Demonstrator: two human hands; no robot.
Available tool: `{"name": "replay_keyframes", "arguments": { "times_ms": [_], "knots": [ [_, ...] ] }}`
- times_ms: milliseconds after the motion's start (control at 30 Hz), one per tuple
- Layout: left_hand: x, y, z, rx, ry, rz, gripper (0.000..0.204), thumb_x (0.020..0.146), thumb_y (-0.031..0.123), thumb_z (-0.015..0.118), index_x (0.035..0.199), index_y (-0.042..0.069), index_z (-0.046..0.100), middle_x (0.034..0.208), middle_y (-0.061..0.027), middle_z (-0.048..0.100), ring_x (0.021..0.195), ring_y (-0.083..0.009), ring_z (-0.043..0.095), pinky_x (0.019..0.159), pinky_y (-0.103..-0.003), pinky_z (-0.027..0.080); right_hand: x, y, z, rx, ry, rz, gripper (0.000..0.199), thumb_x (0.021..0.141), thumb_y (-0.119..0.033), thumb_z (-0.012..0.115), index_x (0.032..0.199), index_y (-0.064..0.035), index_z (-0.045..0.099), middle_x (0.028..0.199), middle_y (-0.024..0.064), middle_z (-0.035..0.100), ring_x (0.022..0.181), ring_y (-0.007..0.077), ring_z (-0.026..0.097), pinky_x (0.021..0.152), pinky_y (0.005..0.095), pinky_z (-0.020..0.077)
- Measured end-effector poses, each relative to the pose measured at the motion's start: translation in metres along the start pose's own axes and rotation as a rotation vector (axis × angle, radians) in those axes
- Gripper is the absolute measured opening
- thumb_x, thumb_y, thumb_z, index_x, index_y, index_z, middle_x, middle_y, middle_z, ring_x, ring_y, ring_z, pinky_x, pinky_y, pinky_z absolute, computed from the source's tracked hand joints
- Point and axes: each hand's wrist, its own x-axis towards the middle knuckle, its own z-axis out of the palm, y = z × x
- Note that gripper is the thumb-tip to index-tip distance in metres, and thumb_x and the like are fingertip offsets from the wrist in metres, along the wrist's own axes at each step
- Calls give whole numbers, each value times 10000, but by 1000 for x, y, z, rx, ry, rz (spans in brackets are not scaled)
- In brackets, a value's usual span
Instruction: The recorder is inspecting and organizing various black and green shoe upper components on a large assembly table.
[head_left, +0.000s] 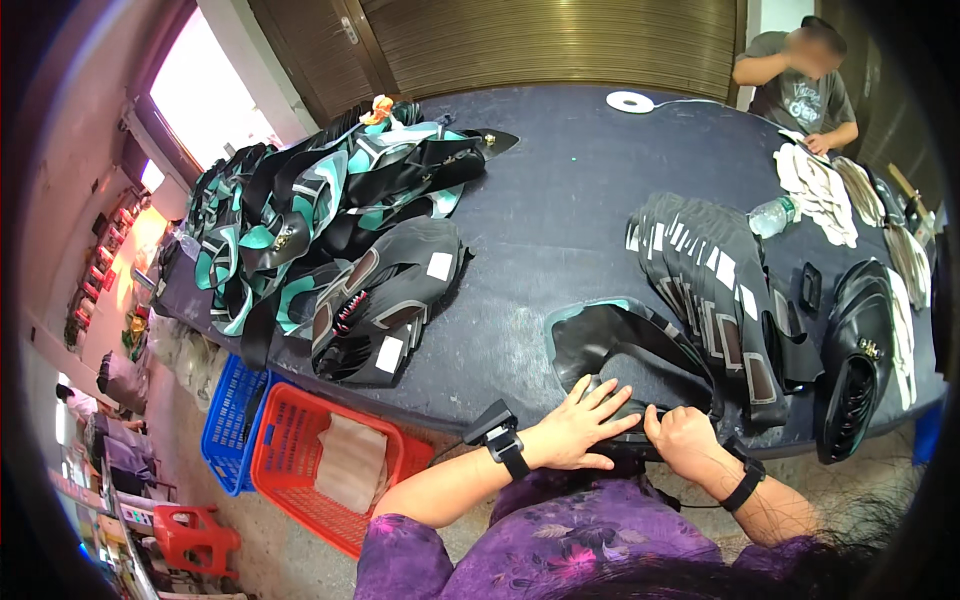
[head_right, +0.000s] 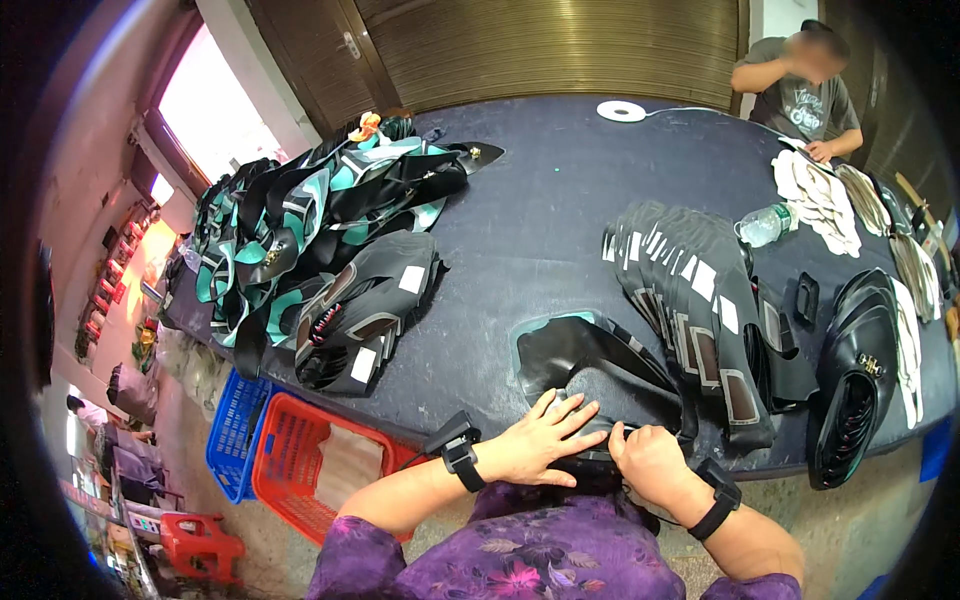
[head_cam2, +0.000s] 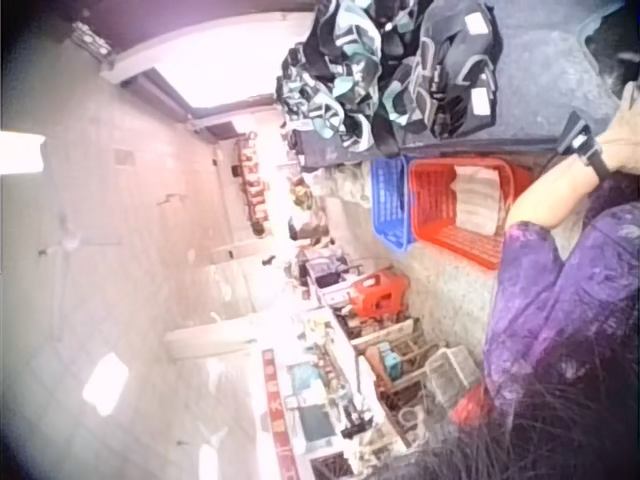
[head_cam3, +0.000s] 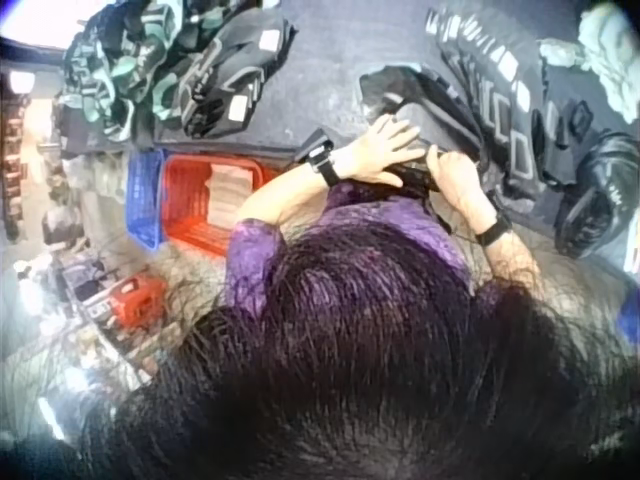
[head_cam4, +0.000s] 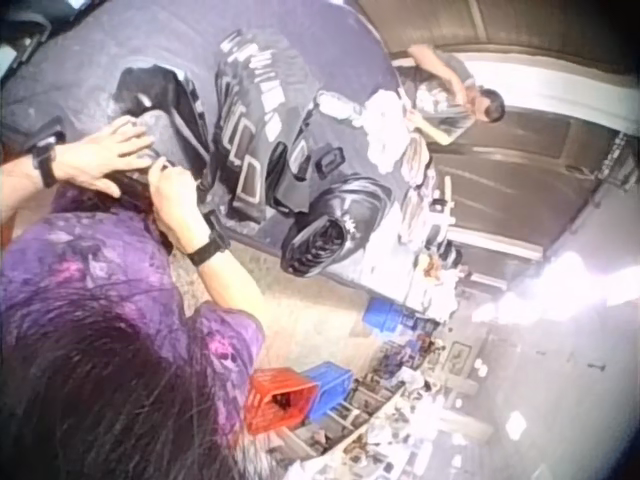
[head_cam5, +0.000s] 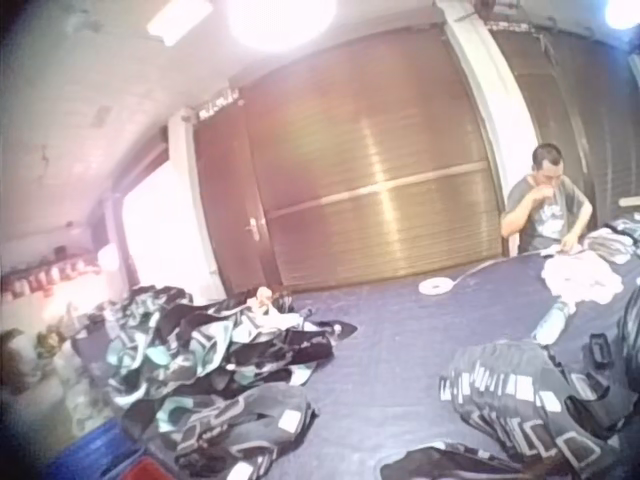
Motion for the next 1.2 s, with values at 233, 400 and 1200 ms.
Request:
{"name": "replay_keyframes", "arguments": {
  "times_ms": [233, 400, 1200],
  "knots": [
    [8, 1, -8, 42, 234, -31, 371, 739, 76, 520, 1109, 65, 500, 1135, -119, 509, 1093, -251, 464, 935, -414, 342, 4, 17, -15, 196, 121, -3, 260, 649, -141, 543, 895, -55, 552, 581, 23, 510, 547, 178, 532, 497, 304, 421],
    [10, 18, -42, -11, 359, 93, 245, 719, 64, 505, 958, 32, 547, 921, -102, 586, 822, -231, 592, 674, -305, 490, 6, 11, -44, 501, 213, 64, 174, 646, -160, 635, 763, -89, 528, 567, 47, 509, 544, 224, 549, 494, 336, 442],
    [14, -19, -100, -1928, 163, -101, 524, 858, 290, 502, 1243, -17, 322, 1129, -228, 498, 978, -309, 549, 850, -422, 444, -6, 21, -26, 2514, 508, 697, 255, 820, -214, 573, 1030, -118, 465, 694, 15, 545, 559, 157, 547, 511, 257, 460]
  ]
}}
